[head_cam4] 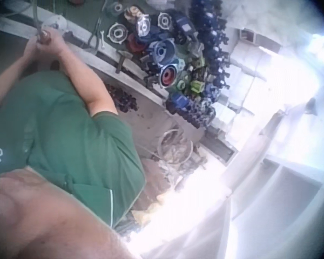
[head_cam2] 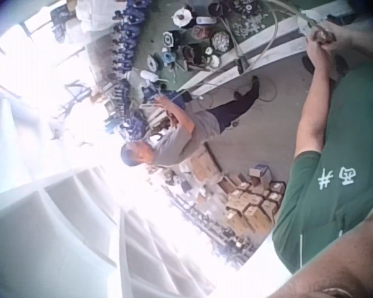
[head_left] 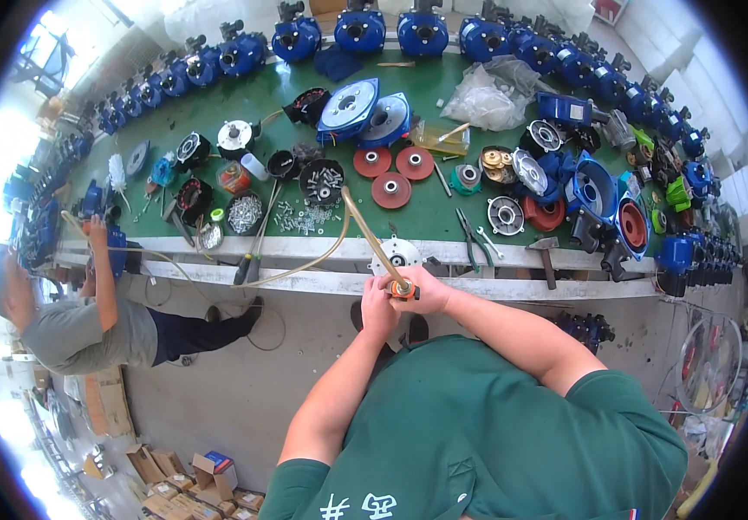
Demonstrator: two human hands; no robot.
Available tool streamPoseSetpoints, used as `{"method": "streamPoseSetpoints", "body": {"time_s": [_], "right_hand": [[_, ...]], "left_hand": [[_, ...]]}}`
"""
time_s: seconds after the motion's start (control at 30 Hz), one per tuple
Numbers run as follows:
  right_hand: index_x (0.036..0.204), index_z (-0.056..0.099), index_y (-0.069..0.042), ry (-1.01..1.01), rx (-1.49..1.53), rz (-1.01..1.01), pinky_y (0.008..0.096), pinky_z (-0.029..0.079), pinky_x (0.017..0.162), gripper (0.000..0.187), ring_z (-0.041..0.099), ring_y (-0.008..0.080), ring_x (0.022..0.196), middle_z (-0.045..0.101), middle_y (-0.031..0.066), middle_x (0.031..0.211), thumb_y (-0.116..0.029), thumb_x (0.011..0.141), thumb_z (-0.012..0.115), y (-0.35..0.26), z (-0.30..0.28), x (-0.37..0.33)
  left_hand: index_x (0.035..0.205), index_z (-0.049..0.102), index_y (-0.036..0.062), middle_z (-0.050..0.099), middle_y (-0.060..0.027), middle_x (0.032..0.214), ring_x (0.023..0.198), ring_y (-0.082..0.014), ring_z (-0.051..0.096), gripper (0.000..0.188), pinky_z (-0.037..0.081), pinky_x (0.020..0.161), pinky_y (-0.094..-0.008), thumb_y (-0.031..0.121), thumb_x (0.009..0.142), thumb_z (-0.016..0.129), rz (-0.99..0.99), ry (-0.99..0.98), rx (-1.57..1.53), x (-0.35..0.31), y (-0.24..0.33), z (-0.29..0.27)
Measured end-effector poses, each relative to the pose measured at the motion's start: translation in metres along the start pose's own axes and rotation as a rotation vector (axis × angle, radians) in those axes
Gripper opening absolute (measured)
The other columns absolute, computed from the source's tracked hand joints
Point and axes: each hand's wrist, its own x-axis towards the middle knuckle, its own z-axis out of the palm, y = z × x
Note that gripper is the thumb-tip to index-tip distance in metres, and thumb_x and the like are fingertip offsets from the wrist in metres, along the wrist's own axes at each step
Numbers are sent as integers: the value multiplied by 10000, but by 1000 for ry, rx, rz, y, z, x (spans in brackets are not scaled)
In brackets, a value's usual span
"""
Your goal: The person is assembling components of small electric motors on a workbench using a pneumatic screwdriver.
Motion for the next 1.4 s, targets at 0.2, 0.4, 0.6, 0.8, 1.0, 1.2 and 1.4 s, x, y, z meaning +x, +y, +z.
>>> {"method": "streamPoseSetpoints", "body": {"time_s": [0.2,0.4,0.6,0.8,1.0,1.2,1.4], "right_hand": [[1117,656,-11,181,182,95,309,514,857,381,618,136,908,668,63,989,-50,739,689,1,2,-5],[1131,647,-32,183,177,30,296,529,845,367,653,123,912,689,49,969,-1,769,699,6,5,-11],[1157,623,-36,213,225,78,305,522,873,366,629,126,963,658,33,1010,50,809,696,-6,-15,-18],[1151,610,-19,449,296,136,289,527,851,369,632,128,938,665,55,998,65,804,700,5,-55,-14],[1154,621,-12,520,286,130,297,527,838,368,642,125,904,682,59,953,22,797,702,17,-53,-5],[1143,628,-13,461,250,174,278,525,829,352,639,117,890,674,48,936,11,801,709,14,-49,3],[1132,640,-13,446,147,149,273,529,817,338,640,98,874,680,28,929,31,801,699,16,-44,2]], "left_hand": [[1100,677,51,597,-115,1086,1055,-349,538,345,472,958,-413,72,756,699,-25,-14,39,0,6,1],[1105,681,57,583,-108,1082,1057,-339,533,310,471,956,-416,80,797,662,-72,-15,57,-1,7,5],[979,643,40,555,-118,1053,1054,-339,525,180,466,915,-441,103,810,655,25,-48,174,6,4,3],[982,575,59,537,-115,1056,1075,-322,500,244,444,892,-442,166,799,696,50,-164,281,9,2,1],[987,572,70,544,-113,1051,1072,-321,509,248,442,892,-440,187,813,705,41,-154,297,8,6,-1],[998,574,71,575,-112,1020,1055,-309,540,224,455,907,-428,162,834,698,23,-140,182,10,4,-7],[987,580,63,595,-117,982,1012,-312,557,187,472,900,-418,132,841,673,30,-134,125,11,-4,-6]]}}
